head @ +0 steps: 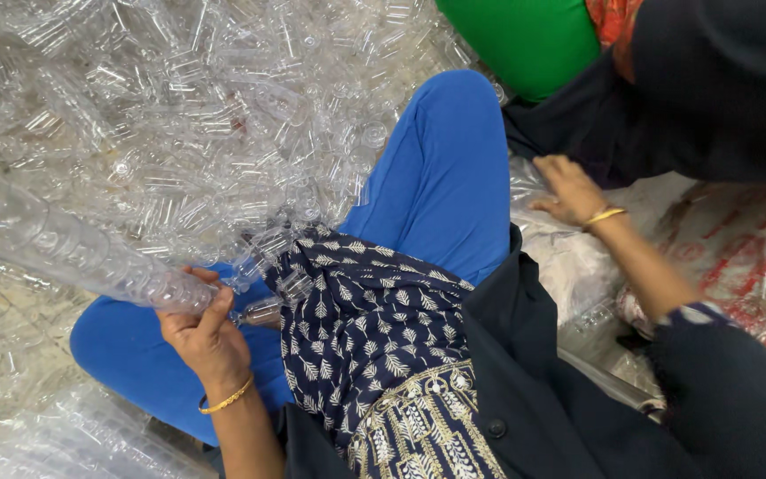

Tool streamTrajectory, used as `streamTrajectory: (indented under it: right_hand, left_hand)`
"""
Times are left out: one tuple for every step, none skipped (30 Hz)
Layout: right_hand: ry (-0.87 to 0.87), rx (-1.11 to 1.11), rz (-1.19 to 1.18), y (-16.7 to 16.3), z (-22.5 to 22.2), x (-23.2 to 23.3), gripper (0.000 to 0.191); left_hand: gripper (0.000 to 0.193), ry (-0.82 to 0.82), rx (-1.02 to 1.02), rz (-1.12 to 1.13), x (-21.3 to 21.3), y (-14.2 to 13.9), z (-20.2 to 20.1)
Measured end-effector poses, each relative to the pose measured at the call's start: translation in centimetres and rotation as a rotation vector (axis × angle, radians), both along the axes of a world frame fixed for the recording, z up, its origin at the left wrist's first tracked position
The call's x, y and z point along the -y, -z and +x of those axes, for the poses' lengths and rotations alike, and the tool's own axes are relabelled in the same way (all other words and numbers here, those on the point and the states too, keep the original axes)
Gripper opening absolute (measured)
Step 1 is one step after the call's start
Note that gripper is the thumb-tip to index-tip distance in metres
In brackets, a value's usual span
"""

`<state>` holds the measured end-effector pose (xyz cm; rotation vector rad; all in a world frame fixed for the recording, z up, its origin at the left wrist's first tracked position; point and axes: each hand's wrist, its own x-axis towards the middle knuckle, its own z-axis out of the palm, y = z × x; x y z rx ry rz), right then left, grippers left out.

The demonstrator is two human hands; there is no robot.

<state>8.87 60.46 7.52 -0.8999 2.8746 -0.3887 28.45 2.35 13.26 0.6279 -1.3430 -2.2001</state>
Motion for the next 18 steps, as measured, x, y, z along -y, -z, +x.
streamTrajectory:
  right_hand:
    - [0.044, -0.085, 0.048, 2.0, 0.5, 0.5, 0.064]
    - [0.089, -0.171, 0.097, 3.9, 1.4, 1.2, 0.055]
    - [0.132, -0.256, 0.143, 5.1, 2.2, 1.4, 0.048]
    - [0.167, -0.213, 0.138, 5.8, 3.0, 1.4, 0.038]
    - [0.202, -0.171, 0.128, 6.2, 3.8, 1.8, 0.027]
    - [0.236, -0.125, 0.12, 6.3, 4.6, 2.3, 0.018]
    - [0.237, -0.139, 0.109, 5.9, 5.4, 2.6, 0.017]
    - [0.241, -0.156, 0.101, 5.0, 6.1, 2.5, 0.016]
    - [0.247, -0.175, 0.097, 4.0, 6.4, 2.4, 0.015]
    - [0.266, -0.12, 0.143, 3.0, 6.6, 2.3, 0.013]
    - [0.287, -0.063, 0.188, 2.3, 6.8, 2.2, 0.012]
    - [0.307, -0.005, 0.231, 1.9, 7.1, 2.3, 0.013]
    - [0.281, 0.137, 0.18, 1.8, 7.2, 2.2, 0.027]
    - [0.253, 0.274, 0.126, 1.9, 7.0, 1.9, 0.042]
    - [0.221, 0.409, 0.071, 2.2, 6.8, 1.3, 0.056]
    - [0.375, 0.485, -0.061, 3.0, 6.5, 0.8, 0.049]
    - [0.525, 0.563, -0.193, 4.3, 6.1, 0.3, 0.045]
    - [0.675, 0.642, -0.323, 5.6, 5.9, -0.4, 0.045]
  left_hand:
    - [0.056, -0.004, -0.004, 0.003, 0.1, 0.0, 0.0]
    - [0.056, -0.008, -0.007, 0.006, 0.1, 0.0, 0.1]
    - [0.055, -0.013, -0.011, 0.009, 0.1, 0.0, 0.1]
    - [0.055, -0.017, -0.006, 0.013, 0.1, -0.2, 0.2]
    - [0.054, -0.021, -0.003, 0.013, 0.3, -0.3, 0.3]
    - [0.054, -0.025, 0.003, 0.014, 0.5, -0.5, 0.5]
    - [0.054, -0.032, 0.009, 0.008, 0.7, -0.6, 0.6]
    - [0.054, -0.035, 0.012, 0.006, 0.8, -0.5, 0.6]
    - [0.054, -0.037, 0.013, 0.007, 0.8, -0.4, 0.4]
    - [0.055, -0.034, 0.013, 0.011, 0.6, -0.2, 0.4]
    - [0.055, -0.03, 0.013, 0.013, 0.6, -0.1, 0.3]
    - [0.056, -0.026, 0.014, 0.014, 0.6, 0.0, 0.3]
    - [0.056, -0.02, 0.008, 0.013, 0.4, 0.1, 0.3]
    - [0.056, -0.015, -0.002, 0.011, 0.3, 0.1, 0.1]
    - [0.056, -0.012, -0.013, 0.01, 0.2, 0.1, -0.1]
    - [0.056, -0.007, -0.012, 0.004, 0.1, 0.1, -0.2]
    - [0.056, -0.003, -0.009, -0.003, 0.2, 0.1, -0.1]
    - [0.057, 0.001, -0.003, -0.007, 0.1, 0.1, 0.1]
